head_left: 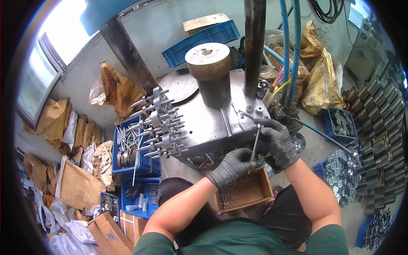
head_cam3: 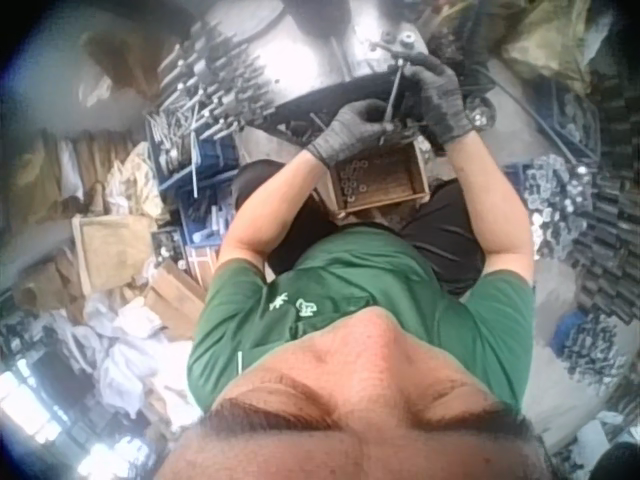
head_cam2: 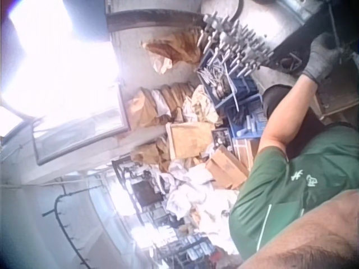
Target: Operator uses a manual press machine to assemble or stamp metal components.
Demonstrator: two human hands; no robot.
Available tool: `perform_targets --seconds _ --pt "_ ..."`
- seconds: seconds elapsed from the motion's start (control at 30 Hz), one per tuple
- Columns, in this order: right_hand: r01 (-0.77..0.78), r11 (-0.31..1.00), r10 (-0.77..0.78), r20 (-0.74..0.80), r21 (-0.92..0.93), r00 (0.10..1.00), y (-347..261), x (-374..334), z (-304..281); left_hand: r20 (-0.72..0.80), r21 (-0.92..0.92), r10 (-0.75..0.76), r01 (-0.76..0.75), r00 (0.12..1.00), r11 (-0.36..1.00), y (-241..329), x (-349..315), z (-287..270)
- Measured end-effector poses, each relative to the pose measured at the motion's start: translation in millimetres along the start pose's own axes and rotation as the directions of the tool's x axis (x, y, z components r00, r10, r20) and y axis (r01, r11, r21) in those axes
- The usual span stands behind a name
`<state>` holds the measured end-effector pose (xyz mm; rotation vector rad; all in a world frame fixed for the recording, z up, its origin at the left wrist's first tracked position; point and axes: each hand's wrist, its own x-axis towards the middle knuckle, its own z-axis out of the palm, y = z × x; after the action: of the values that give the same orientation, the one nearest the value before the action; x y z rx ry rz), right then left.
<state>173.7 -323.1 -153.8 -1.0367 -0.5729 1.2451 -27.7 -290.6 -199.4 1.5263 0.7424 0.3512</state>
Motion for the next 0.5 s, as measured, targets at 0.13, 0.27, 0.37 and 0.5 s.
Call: perform_targets --seconds 0.13,0.27,0.37,0.5 --pt "0.095 0.976 -0.08 0.082 -0.195 0.993 1.5 -1.6 -0.8 -0.051 0.124 0.006 0.001 0.999 0.992 5.4 -2.0 1.7" --pt "-0.028 0.999 0.027 -0.054 -0.029 0.998 -4.0 -13.7 5.2 -0.034 0.098 0.008 -0.004 0.999 0.995 9.5 -4.0 6.6" --pt "-0.108 0.993 0.108 -0.007 -0.048 0.994 -10.0 -19.0 5.3 -0.053 0.047 0.052 -0.049 0.997 0.998 6.6 -5.4 9.6" --pt "0.017 0.989 0.003 0.138 -0.147 0.99 -9.2 -19.5 -3.8 -0.035 -0.081 0.144 -0.147 0.989 0.986 -1.0 -4.8 12.8"
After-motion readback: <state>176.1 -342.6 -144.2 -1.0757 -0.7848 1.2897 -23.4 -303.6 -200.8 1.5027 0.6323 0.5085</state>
